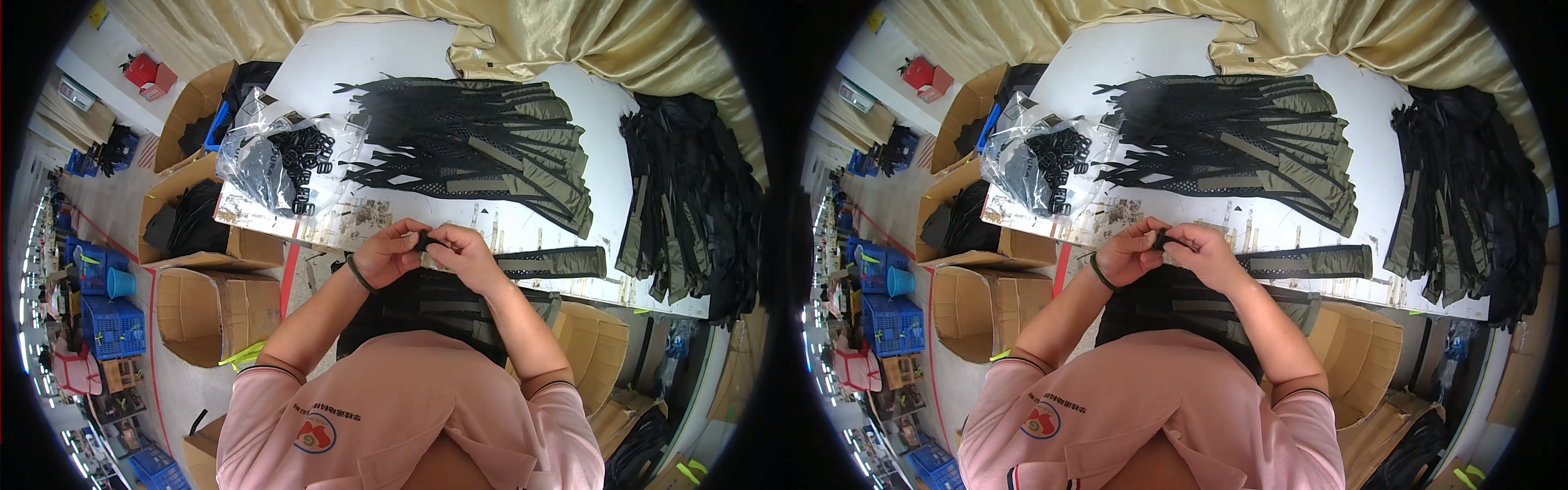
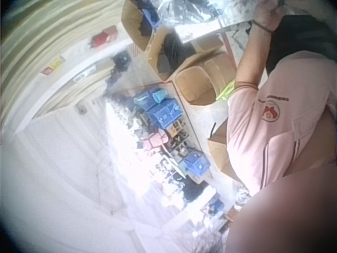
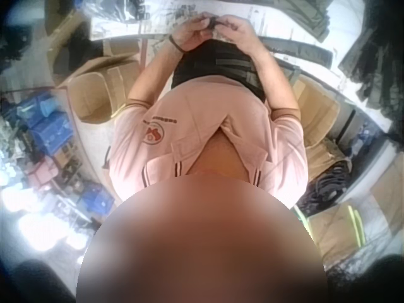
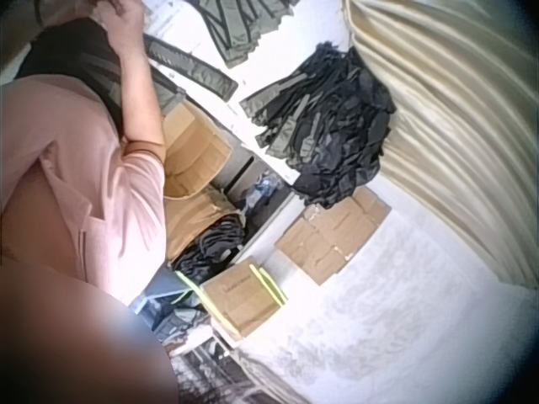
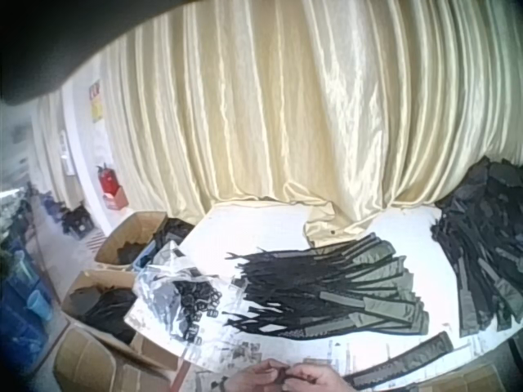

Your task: Attaching black plastic clips to strips of green and black mesh material at a workstation.

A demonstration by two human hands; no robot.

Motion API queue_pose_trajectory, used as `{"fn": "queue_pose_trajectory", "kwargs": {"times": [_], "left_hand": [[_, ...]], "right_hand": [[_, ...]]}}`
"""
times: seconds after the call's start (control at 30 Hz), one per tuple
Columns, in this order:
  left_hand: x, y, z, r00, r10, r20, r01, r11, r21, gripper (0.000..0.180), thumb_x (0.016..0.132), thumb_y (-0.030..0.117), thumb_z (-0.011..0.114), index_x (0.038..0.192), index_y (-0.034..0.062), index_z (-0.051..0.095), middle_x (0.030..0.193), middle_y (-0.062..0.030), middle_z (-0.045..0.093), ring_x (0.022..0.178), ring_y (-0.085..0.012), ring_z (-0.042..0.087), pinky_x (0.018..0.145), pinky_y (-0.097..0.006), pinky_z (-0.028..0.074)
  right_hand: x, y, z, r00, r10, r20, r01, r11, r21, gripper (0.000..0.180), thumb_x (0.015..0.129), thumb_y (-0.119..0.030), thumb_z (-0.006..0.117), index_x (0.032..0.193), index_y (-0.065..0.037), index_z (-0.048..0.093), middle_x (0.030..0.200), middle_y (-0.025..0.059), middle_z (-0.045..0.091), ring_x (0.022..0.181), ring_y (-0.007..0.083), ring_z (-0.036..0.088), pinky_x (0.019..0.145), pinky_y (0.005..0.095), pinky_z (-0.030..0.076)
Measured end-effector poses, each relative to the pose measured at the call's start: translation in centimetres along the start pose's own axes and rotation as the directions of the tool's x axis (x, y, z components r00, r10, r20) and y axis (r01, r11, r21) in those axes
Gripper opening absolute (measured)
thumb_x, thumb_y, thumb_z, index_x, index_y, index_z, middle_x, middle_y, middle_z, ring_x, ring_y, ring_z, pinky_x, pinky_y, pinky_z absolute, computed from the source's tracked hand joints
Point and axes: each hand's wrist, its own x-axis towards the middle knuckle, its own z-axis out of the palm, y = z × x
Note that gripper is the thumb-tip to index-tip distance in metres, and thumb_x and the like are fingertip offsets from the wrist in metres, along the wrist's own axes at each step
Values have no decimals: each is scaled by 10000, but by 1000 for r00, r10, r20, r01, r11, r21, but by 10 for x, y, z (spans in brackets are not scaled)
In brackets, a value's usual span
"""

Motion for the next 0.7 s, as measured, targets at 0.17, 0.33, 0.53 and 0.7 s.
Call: {"fn": "queue_pose_trajectory", "kwargs": {"times": [0.17, 0.33, 0.53, 0.7], "left_hand": [[0, -4, 0, 1000, 14, 7, -14, 1000, -15, 191, 905, 95, 545, 1096, 95, 558, 930, -25, 569, 638, -89, 435, 616, -220, 382], [-1, -3, 2, 986, 115, -119, -104, 990, 100, 191, 903, 74, 540, 1094, 68, 556, 907, -21, 561, 653, -90, 442, 619, -219, 381], [0, -2, 3, 983, 118, -142, -95, 983, 158, 167, 901, 53, 534, 1068, 46, 548, 909, -23, 569, 661, -100, 477, 631, -228, 421], [0, -1, 6, 983, 126, -132, -93, 968, 233, 136, 907, 63, 535, 1041, 42, 552, 890, -29, 578, 677, -102, 523, 624, -233, 437]], "right_hand": [[-2, 1, 12, 952, -283, -115, 221, 899, -378, 154, 846, -85, 609, 964, 13, 590, 836, 63, 594, 771, 109, 542, 682, 252, 446], [-4, -5, 9, 957, -277, -88, 213, 873, -439, 155, 846, -93, 609, 958, 12, 589, 842, 86, 604, 795, 128, 558, 698, 268, 453], [-3, -2, 8, 990, -79, -118, 57, 982, -178, 129, 839, -32, 603, 961, 9, 596, 775, 49, 614, 694, 101, 570, 658, 226, 456], [-1, -5, 9, 974, -174, -141, 170, 985, -42, 130, 798, -2, 636, 927, -16, 625, 750, 40, 622, 686, 109, 588, 668, 237, 459]]}}
